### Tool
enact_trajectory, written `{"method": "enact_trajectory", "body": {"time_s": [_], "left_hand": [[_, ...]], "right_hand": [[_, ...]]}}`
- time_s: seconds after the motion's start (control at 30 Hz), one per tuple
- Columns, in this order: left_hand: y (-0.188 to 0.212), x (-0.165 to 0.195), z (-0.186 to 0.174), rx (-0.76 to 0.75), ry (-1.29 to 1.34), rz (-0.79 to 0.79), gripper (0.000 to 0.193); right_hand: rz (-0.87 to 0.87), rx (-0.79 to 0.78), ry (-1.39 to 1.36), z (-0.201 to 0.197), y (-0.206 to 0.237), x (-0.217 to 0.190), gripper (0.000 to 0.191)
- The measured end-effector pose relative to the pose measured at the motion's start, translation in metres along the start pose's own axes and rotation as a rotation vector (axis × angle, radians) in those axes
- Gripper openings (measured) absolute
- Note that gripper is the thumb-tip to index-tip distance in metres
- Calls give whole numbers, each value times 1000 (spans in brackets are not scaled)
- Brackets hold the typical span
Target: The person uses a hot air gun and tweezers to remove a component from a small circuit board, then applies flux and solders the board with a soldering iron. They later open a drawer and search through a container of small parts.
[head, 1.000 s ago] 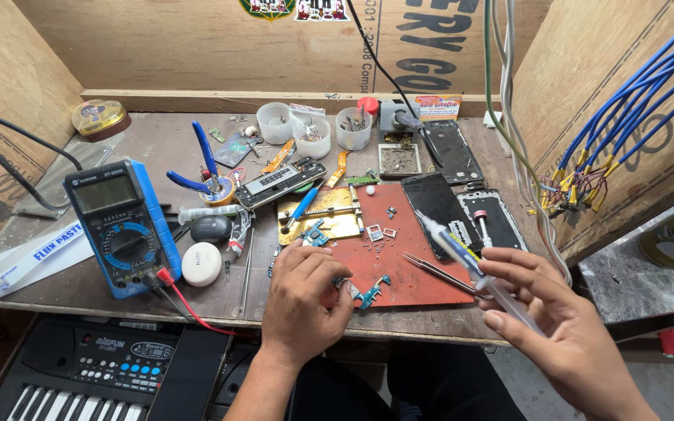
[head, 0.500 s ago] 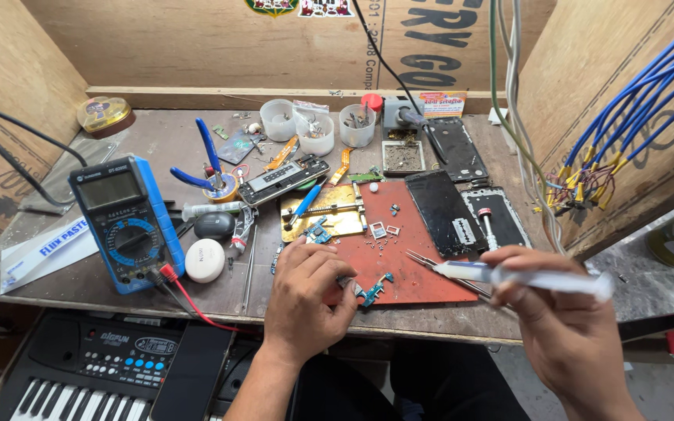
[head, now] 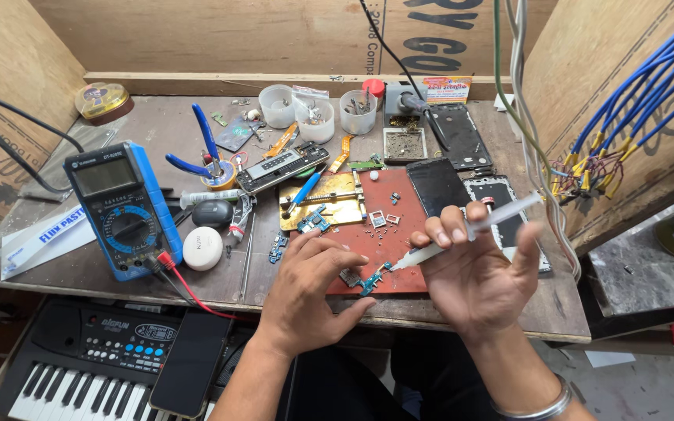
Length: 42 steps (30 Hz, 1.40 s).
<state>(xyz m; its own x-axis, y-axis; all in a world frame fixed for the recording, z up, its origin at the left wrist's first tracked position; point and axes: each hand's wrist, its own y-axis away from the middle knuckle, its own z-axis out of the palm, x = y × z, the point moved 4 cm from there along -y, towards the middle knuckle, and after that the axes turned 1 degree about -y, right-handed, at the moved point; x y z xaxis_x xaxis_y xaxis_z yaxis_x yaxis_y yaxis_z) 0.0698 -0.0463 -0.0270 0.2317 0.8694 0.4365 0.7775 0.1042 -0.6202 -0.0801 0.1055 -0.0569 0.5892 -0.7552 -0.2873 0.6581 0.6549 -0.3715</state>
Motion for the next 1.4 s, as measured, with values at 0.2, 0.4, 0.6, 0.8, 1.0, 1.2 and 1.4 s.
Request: {"method": "enact_trajectory", "body": {"time_s": [0.2, 0.4, 0.6, 0.8, 1.0, 1.2, 1.4], "left_hand": [[0, -2, 3, -12, 12, -13, 50], [1, -3, 3, -14, -11, -11, 50], [0, -3, 3, -13, -12, -16, 50], [1, -3, 4, -15, -10, -18, 49], [1, -4, 5, -12, -14, -15, 48], [1, -4, 4, -14, -20, -9, 47], [1, -3, 4, -11, -24, -8, 47]], "right_hand": [[85, -89, 77, -7, 7, 1, 87], [62, -49, 72, -13, 11, 1, 88], [60, -78, 86, -12, 13, 0, 84], [70, -107, 167, -14, 14, 2, 83], [85, -119, 189, -17, 14, 4, 82], [85, -102, 202, -19, 14, 4, 84], [73, -86, 174, -18, 14, 3, 84]]}}
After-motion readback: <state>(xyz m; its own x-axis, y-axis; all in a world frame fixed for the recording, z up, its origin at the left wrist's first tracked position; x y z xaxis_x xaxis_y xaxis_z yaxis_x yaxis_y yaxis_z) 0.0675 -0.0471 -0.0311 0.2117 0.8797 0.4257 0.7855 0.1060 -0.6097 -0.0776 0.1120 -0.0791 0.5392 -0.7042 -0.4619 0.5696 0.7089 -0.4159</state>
